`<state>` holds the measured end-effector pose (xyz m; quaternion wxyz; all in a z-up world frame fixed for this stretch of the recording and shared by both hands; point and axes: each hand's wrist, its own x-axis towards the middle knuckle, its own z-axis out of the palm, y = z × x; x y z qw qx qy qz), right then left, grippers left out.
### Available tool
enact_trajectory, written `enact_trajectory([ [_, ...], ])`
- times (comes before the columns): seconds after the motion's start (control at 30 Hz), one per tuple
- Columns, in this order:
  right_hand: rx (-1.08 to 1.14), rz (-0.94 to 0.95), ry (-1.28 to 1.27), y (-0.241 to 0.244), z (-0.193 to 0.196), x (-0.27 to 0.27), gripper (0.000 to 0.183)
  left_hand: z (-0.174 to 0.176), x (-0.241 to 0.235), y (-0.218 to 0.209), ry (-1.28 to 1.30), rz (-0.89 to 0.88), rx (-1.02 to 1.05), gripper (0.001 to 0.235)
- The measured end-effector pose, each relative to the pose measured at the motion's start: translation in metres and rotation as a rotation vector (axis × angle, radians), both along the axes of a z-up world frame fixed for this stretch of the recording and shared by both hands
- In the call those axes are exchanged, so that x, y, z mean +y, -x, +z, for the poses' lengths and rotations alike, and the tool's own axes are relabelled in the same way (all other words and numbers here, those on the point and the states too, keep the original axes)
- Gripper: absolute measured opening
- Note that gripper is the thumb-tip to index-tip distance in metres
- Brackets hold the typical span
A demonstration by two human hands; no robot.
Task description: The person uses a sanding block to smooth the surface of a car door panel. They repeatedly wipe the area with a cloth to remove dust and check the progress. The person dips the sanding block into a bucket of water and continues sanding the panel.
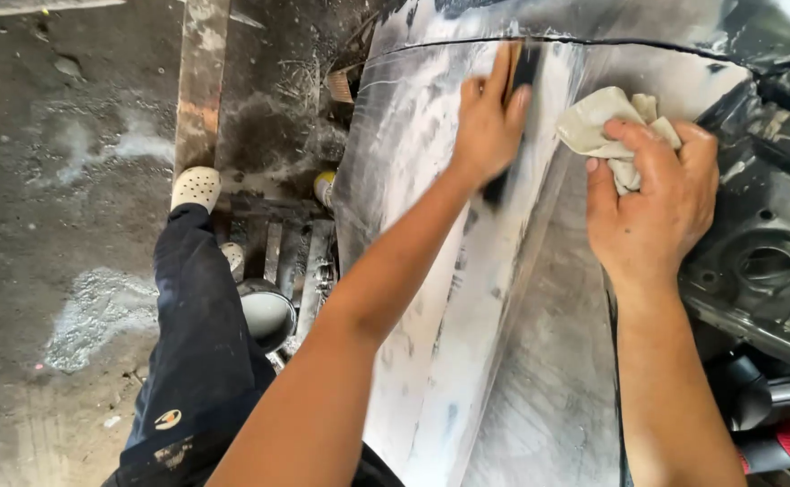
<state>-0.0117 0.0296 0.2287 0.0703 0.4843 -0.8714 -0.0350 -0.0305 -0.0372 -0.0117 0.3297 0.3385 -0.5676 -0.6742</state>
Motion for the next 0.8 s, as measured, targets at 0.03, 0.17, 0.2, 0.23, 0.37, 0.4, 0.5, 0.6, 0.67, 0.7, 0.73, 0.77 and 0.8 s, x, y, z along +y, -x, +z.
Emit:
enact_trajectory([
  [0.03, 0.007, 0.005, 0.012, 0.0, 0.0, -0.002, 0.03, 0.013, 0.027, -0.03, 0.012, 0.005, 0.007, 0.065],
  [0.17, 0.011, 0.002, 0.018, 0.006, -0.003, -0.002, 0.031, 0.047, 0.099, -0.125, 0.074, -0.133, 0.094, 0.073],
  [0.2, 0.014, -0.005, 0.005, 0.01, -0.006, 0.002, 0.031, 0.05, 0.107, -0.133, 0.086, -0.125, 0.088, 0.075],
  [0.23, 0.011, -0.011, -0.005, 0.009, -0.005, 0.002, 0.031, 0.04, 0.086, -0.103, 0.076, -0.13, 0.086, 0.075],
  [0.37, 0.007, -0.013, -0.017, 0.003, -0.003, 0.0, 0.031, 0.012, 0.019, -0.015, 0.037, -0.082, -0.058, 0.064],
  [0.4, -0.002, 0.0, 0.0, 0.003, -0.001, -0.003, 0.031, 0.01, 0.004, -0.001, -0.012, -0.081, -0.083, 0.065],
  [0.5, -0.025, 0.011, 0.03, 0.005, -0.003, 0.001, 0.034, 0.047, 0.048, -0.079, -0.076, -0.227, -0.066, 0.068],
  [0.6, 0.003, 0.039, 0.028, 0.002, 0.0, -0.008, 0.031, 0.045, 0.135, -0.146, 0.029, -0.213, -0.005, 0.073],
  [0.67, 0.012, 0.053, 0.026, 0.002, 0.0, -0.006, 0.032, 0.033, 0.137, -0.135, 0.079, -0.189, -0.005, 0.076],
  [0.7, 0.015, 0.067, 0.019, 0.0, -0.001, -0.001, 0.032, 0.028, 0.142, -0.133, 0.123, -0.167, -0.011, 0.079],
  [0.73, 0.007, 0.062, 0.009, 0.003, -0.002, 0.003, 0.032, 0.023, 0.117, -0.105, 0.112, -0.172, -0.017, 0.079],
  [0.77, 0.0, 0.068, 0.01, 0.007, -0.004, 0.006, 0.033, 0.016, 0.088, -0.074, 0.09, -0.153, -0.044, 0.076],
  [0.8, -0.009, 0.075, 0.011, 0.011, -0.005, 0.009, 0.034, 0.01, 0.06, -0.044, 0.068, -0.134, -0.071, 0.074],
])
